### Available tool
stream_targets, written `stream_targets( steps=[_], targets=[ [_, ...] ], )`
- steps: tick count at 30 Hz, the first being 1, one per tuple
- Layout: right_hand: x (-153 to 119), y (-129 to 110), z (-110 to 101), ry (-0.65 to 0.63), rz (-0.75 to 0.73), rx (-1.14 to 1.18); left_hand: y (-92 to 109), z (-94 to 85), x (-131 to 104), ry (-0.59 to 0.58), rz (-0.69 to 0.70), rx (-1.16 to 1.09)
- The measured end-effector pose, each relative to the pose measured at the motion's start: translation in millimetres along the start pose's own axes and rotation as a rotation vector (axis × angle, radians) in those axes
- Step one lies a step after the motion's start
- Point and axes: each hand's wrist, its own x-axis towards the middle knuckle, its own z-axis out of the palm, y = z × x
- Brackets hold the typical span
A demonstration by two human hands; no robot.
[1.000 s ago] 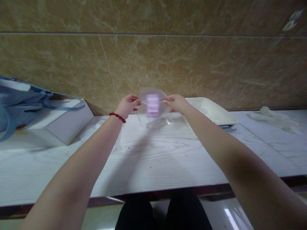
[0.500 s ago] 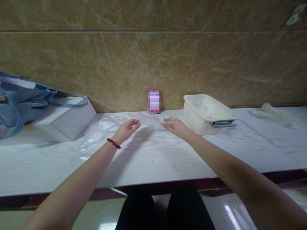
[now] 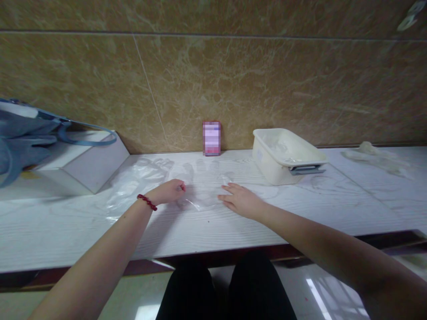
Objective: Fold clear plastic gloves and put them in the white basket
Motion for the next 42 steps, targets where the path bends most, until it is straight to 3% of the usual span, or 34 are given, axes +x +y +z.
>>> stream_targets(
  steps=[3,5,7,10,13,16,22,28,32,42],
  targets=[
    [-0.2,0.5,-14.2,-0.078,-0.031,0.094,-1.7,-7.6,-4.5,-0.027,-0.090,0.019],
    [7.2,8.7,-24.2,-0.114,-0.014,0.179,0.8,-8.9,-3.4,0.032,-0.152,0.082],
    [21.5,23.1,-31.6,-0.097,0.122,0.232,9.3,-7.2,1.7,0.117,-0.170,0.163],
    [48.1,47.8,-34.5,-0.090,0.484,0.169,32.0,-1.6,15.2,0.133,-0.135,0.212],
    [65.8,61.1,-28.1,-0.163,0.637,0.131,55.8,5.0,28.4,0.064,-0.135,0.223],
    [69.4,59.2,-15.5,-0.115,0.702,0.140,67.3,12.3,34.8,0.056,-0.125,0.257],
    [66.4,55.6,6.2,-0.004,0.687,0.137,56.1,30.3,32.2,0.103,-0.067,0.269],
    [63.0,67.5,-0.1,0.010,0.720,0.103,50.3,38.2,32.9,0.008,-0.046,0.234],
    [60.9,68.6,-3.6,-0.019,0.685,0.105,51.9,41.4,35.6,0.004,-0.031,0.230],
    [65.8,64.7,2.7,0.061,0.618,0.144,52.2,46.7,39.0,-0.039,-0.065,0.226]
  ],
)
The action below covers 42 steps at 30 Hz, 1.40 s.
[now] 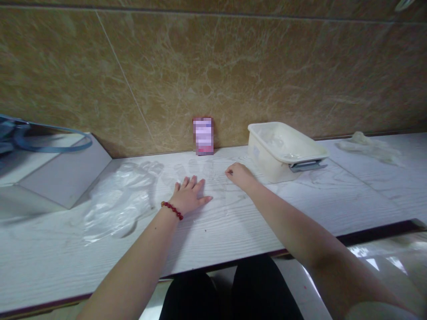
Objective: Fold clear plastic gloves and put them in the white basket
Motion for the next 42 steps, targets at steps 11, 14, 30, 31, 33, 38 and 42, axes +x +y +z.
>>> stream_targets(
  steps=[11,14,30,31,33,38,42],
  targets=[
    [-3.6,-7.8,3.6,0.131,-0.106,0.170,2.2,0.6,0.1,0.074,0.067,0.012],
    [-5.9,-11.7,5.4,0.183,-0.144,0.378,3.2,-0.4,1.9,0.140,0.091,-0.009],
    [-13.1,-20.0,15.2,-0.223,-0.224,1.041,-8.8,-16.9,2.5,0.391,0.252,-0.084],
    [-12.4,-19.6,16.5,-0.224,-0.233,1.039,-8.7,-18.0,1.6,0.359,0.283,-0.070],
    [-11.5,-19.4,17.8,-0.228,-0.244,1.029,-7.1,-19.2,-0.7,0.251,0.334,-0.050],
    [-11.5,-20.6,15.9,-0.237,-0.203,0.972,-10.0,-21.4,-5.3,-0.014,0.329,-0.039],
    [-11.6,-20.2,16.1,-0.245,-0.195,0.974,-38.0,-28.8,-3.8,0.107,0.093,-0.061]
  ],
)
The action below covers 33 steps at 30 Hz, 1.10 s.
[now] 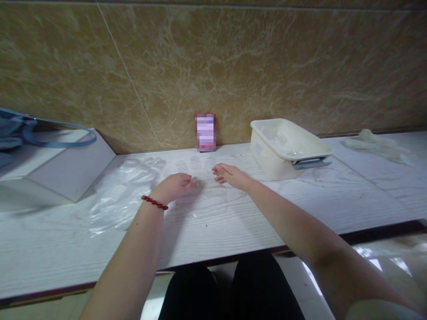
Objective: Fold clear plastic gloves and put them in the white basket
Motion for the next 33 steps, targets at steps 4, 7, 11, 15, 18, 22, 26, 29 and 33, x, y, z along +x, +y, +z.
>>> stream_targets(
  steps=[4,7,11,15,18,22,26,29,33],
  targets=[
    [-1.4,-0.6,0.5,-0.011,-0.043,-0.043,-41.4,-3.9,1.6,0.296,-0.438,0.131],
    [-2.2,-2.2,0.8,-0.014,-0.049,-0.069,-62.5,0.8,3.8,0.303,-0.555,0.174],
    [-1.6,-1.6,0.7,-0.013,-0.055,-0.085,-69.5,7.5,9.0,0.262,-0.574,0.208],
    [-0.5,1.2,0.4,-0.020,-0.068,-0.109,-66.3,7.7,13.6,0.260,-0.529,0.237],
    [0.4,3.3,0.4,-0.014,-0.061,-0.110,-64.1,6.9,15.3,0.235,-0.500,0.248],
    [1.6,5.5,0.8,-0.012,-0.072,-0.108,-59.3,8.7,16.9,0.252,-0.544,0.266],
    [1.9,6.1,1.2,-0.006,-0.068,-0.110,-54.2,12.4,18.3,0.304,-0.602,0.244],
    [2.2,6.2,1.5,-0.006,-0.062,-0.100,-55.9,14.9,17.9,0.337,-0.660,0.202],
    [2.6,6.5,1.8,-0.011,-0.059,-0.091,-61.1,16.6,15.5,0.338,-0.720,0.155]
  ],
)
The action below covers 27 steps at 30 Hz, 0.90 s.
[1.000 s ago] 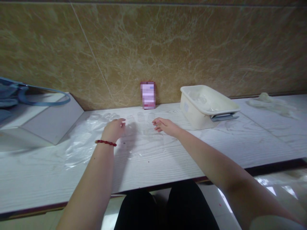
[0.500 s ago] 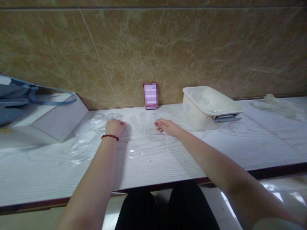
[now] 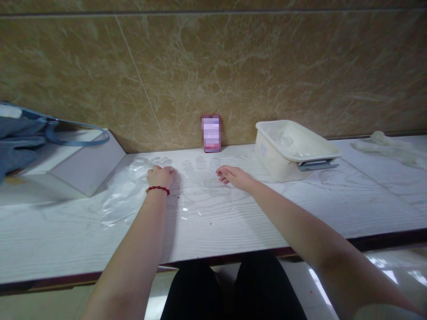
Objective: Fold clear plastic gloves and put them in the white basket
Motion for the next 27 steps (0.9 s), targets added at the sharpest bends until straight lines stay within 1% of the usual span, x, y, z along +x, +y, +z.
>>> stream_targets(
  steps=[3,8,12,14,17,20,22,25,27],
  targets=[
    [-0.1,-0.9,0.3,0.006,0.009,0.004,-0.4,-0.8,-1.4,0.014,0.007,-0.024],
    [-1.7,-5.2,0.4,0.007,0.018,0.014,2.6,-4.6,-4.3,0.083,0.064,-0.051],
    [-2.4,-5.7,-0.2,0.006,0.024,0.013,1.8,-7.2,-0.1,0.101,0.136,-0.094],
    [-2.0,-4.0,-0.4,0.003,0.020,0.008,0.8,-7.7,3.4,0.095,0.157,-0.163],
    [-0.9,-1.2,-0.4,0.000,0.007,0.002,0.4,-6.8,7.0,0.080,0.152,-0.310],
    [-0.4,-0.5,-0.2,0.004,0.005,0.000,3.2,-4.9,7.4,0.078,0.170,-0.456],
    [-0.5,-1.1,0.0,0.006,0.009,0.001,7.3,-4.8,6.2,0.038,0.112,-0.617],
    [-1.1,-2.4,0.0,0.008,0.015,0.004,14.3,-6.9,3.0,-0.093,-0.099,-0.962],
    [-1.4,-3.1,-0.1,0.008,0.014,0.001,16.6,-8.5,0.3,-0.186,-0.208,-1.130]
  ],
)
